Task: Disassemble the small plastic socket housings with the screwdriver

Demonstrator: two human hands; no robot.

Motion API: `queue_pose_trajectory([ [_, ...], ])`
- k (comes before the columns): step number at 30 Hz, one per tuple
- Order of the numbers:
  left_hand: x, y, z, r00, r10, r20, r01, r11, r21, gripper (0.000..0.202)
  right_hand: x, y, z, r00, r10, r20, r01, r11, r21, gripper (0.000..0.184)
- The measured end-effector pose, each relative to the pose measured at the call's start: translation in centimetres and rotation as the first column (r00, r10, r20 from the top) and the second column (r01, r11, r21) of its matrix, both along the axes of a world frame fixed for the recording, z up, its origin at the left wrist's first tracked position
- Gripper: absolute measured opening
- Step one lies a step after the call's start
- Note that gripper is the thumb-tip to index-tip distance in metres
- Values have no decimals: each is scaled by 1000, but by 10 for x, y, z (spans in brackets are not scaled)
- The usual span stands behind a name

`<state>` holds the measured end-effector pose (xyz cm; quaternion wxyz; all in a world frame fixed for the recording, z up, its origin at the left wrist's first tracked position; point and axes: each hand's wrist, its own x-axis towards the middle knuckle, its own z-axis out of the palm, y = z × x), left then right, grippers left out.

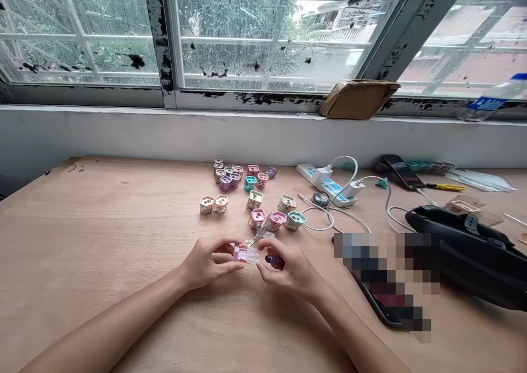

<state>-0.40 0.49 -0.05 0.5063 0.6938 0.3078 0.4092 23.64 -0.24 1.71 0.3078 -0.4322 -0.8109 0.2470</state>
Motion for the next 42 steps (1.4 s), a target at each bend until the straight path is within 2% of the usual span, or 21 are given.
queue_pose_trajectory([
  [9,1,-1,1,999,-19,-47,22,998,61,43,-4,-2,6,998,29,48,-25,997,-79,16],
  [19,0,-2,0,998,-52,-27,54,997,46,44,-3,-1,4,998,31,45,-28,997,-69,17],
  [30,0,-1,-1,999,-53,9,54,996,-77,47,2,0,6,996,70,61,-67,997,-48,30],
  [35,0,-1,-2,998,-57,-9,57,996,-68,46,2,-1,4,994,84,73,-81,995,-50,28],
  [42,-2,0,-6,998,-61,-24,59,996,-74,45,-5,-4,2,997,40,68,-39,999,-19,21],
])
